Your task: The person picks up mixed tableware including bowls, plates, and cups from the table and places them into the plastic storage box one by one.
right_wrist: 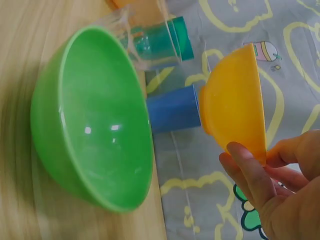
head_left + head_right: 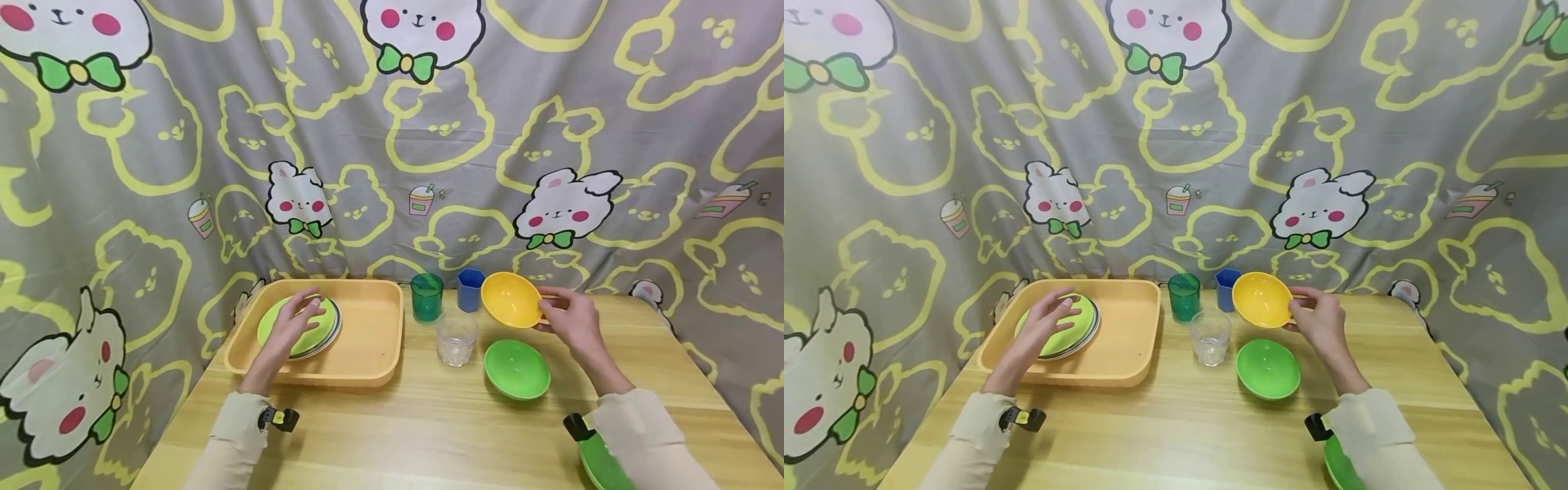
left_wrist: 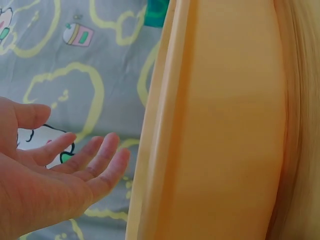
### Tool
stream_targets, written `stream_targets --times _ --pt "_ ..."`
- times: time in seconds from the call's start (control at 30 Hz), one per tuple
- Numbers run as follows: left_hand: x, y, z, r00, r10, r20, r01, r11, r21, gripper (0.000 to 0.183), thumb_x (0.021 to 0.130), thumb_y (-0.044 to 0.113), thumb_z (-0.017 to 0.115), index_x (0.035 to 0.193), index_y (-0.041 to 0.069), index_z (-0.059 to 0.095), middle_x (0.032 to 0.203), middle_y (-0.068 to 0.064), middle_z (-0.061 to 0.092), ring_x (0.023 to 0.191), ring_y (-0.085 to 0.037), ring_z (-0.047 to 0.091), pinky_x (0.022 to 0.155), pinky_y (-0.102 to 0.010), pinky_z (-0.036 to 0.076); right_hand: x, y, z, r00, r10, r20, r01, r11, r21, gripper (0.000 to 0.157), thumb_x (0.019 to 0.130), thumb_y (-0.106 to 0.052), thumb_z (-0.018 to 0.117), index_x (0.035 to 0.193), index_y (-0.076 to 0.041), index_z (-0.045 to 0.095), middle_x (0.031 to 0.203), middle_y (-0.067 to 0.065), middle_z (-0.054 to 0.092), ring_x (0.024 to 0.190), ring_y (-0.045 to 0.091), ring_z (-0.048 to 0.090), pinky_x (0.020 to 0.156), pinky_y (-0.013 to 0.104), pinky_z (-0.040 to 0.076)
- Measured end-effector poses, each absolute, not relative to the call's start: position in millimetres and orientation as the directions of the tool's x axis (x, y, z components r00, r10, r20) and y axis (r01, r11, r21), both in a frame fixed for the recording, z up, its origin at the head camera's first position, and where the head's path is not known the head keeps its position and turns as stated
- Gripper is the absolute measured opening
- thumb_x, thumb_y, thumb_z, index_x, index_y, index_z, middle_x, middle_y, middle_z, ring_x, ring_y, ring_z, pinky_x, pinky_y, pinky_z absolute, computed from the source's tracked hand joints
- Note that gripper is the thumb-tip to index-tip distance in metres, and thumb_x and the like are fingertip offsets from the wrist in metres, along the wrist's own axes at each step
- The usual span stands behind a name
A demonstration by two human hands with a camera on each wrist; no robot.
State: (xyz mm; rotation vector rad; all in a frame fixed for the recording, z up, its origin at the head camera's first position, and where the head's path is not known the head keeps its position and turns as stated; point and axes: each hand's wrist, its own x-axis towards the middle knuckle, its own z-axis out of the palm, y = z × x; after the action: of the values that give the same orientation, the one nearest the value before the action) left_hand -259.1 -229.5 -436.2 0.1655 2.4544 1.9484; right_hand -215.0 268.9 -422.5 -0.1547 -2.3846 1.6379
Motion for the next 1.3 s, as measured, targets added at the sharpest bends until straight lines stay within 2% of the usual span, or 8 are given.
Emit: stream_targets --times 0.43,0.6,0.83,1.07,1.3 --pt "-252 -220 -434 -0.991 0.101 0.084 0.103 0.199 0.975 0.047 0.11 0.021 0.051 0.151 0.0 0.044 0.146 -0.026 0.051 0.127 -0.042 0.057 0.105 -0.053 0.05 -215 243 -412 -0.975 0.184 0.122 -0.05 0.357 -0.933 0.039 0.097 -0.001 0.055 0.133 0.011 0.061 0.111 0.031 0.066 0.077 0.01 0.07 0.067 0.033 0.063" --pt "-249 -217 -434 -0.991 0.11 0.076 0.096 0.191 0.977 0.047 0.11 0.024 0.051 0.151 0.001 0.045 0.145 -0.023 0.053 0.126 -0.037 0.059 0.106 -0.052 0.049 -217 235 -413 -0.978 0.173 0.118 -0.046 0.372 -0.927 0.038 0.098 -0.003 0.056 0.133 0.009 0.062 0.115 0.03 0.065 0.083 0.017 0.07 0.069 0.035 0.064" --pt "-253 -205 -431 -0.985 0.145 0.098 0.12 0.157 0.98 0.046 0.11 0.022 0.049 0.151 0.0 0.043 0.145 -0.026 0.051 0.13 -0.045 0.054 0.107 -0.057 0.046 -220 224 -408 -0.978 0.171 0.116 -0.044 0.374 -0.926 0.037 0.098 -0.004 0.056 0.132 0.009 0.063 0.119 0.031 0.064 0.09 0.025 0.07 0.067 0.034 0.064" --pt "-251 -192 -426 -0.977 0.184 0.108 0.135 0.138 0.981 0.047 0.11 0.023 0.05 0.151 0.001 0.043 0.147 -0.028 0.049 0.13 -0.043 0.054 0.109 -0.062 0.043 -223 206 -408 -0.984 0.143 0.111 -0.053 0.359 -0.932 0.035 0.1 -0.005 0.057 0.132 0.008 0.063 0.121 0.03 0.064 0.097 0.032 0.069 0.068 0.035 0.064" --pt "-249 -184 -425 -0.972 0.207 0.115 0.138 0.103 0.985 0.047 0.11 0.024 0.051 0.151 0.002 0.044 0.146 -0.027 0.05 0.13 -0.042 0.055 0.109 -0.058 0.045 -226 193 -410 -0.984 0.126 0.126 -0.076 0.341 -0.937 0.033 0.1 -0.005 0.058 0.13 0.007 0.065 0.118 0.029 0.065 0.096 0.03 0.069 0.066 0.035 0.064"
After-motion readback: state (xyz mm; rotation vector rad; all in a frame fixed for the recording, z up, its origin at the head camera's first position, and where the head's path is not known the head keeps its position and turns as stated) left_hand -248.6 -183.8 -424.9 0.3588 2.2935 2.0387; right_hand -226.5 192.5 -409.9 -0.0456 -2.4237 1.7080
